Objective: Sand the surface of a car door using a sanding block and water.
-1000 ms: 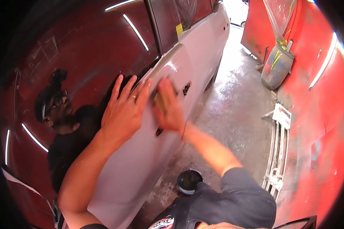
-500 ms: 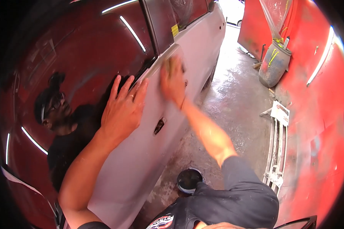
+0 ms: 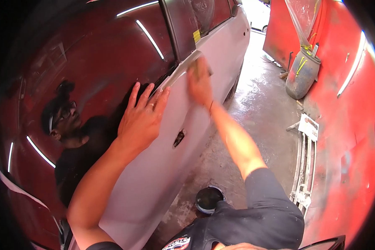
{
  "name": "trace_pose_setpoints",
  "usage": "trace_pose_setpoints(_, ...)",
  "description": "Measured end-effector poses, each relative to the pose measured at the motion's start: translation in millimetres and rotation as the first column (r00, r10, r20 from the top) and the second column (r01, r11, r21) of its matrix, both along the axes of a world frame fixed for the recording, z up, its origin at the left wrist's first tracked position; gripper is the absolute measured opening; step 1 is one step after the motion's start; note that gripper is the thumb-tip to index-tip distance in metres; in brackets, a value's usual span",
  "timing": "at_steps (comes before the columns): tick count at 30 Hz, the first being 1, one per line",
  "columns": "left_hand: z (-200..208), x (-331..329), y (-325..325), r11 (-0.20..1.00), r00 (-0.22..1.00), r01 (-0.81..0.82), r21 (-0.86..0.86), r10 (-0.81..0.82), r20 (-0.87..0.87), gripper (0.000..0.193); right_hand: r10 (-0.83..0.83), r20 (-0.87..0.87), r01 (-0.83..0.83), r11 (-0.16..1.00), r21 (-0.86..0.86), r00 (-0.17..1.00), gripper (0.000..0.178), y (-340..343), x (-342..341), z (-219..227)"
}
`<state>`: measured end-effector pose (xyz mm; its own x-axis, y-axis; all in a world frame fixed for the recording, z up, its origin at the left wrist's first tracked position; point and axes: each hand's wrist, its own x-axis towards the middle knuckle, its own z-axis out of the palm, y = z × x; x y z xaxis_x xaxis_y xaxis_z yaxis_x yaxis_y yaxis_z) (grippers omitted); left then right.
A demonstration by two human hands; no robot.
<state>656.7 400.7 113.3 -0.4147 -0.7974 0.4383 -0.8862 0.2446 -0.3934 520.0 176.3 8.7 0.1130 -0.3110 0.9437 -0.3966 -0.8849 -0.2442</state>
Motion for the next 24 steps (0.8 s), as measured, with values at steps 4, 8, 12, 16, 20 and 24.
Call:
trace_pose_setpoints(4, -7, 8, -1, 1.000, 1.000, -0.019, 0.019, 0.019, -0.012, 0.054, -0.138, 0.003, 0.137, 0.982, 0.128, 0.990, 0.042, 21, 31, -21)
trace_pose_setpoints(8, -7, 9, 5, 1.000, 0.999, 0.009, 0.024, -0.008, -0.031, 0.052, -0.204, -0.159, 0.215, 0.975, 0.057, 0.966, 0.043, 19, 11, -30)
trace_pose_setpoints(12, 0, 1, -5, 1.000, 1.000, 0.018, -0.003, -0.018, 0.007, 0.053, -0.367, -0.189, 0.378, 0.926, 0.023, 0.911, 0.044, -8, 4, -29)
trace_pose_setpoints(16, -9, 11, 5, 0.999, 0.999, -0.029, 0.015, 0.029, 0.021, 0.053, -0.233, 0.050, 0.215, 0.948, 0.235, 0.971, 0.042, 100, 44, -44)
trace_pose_setpoints(20, -1, -6, 0, 1.000, 0.999, 0.002, 0.029, -0.003, 0.040, 0.064, -0.251, -0.212, 0.321, 0.842, 0.433, 0.945, 0.043, 18, -3, -13)
trace_pose_setpoints(24, -6, 8, 7, 0.998, 0.997, -0.041, 0.047, 0.037, 0.070, 0.060, -0.205, -0.122, 0.238, 0.870, 0.432, 0.971, 0.045, 77, 36, -52)
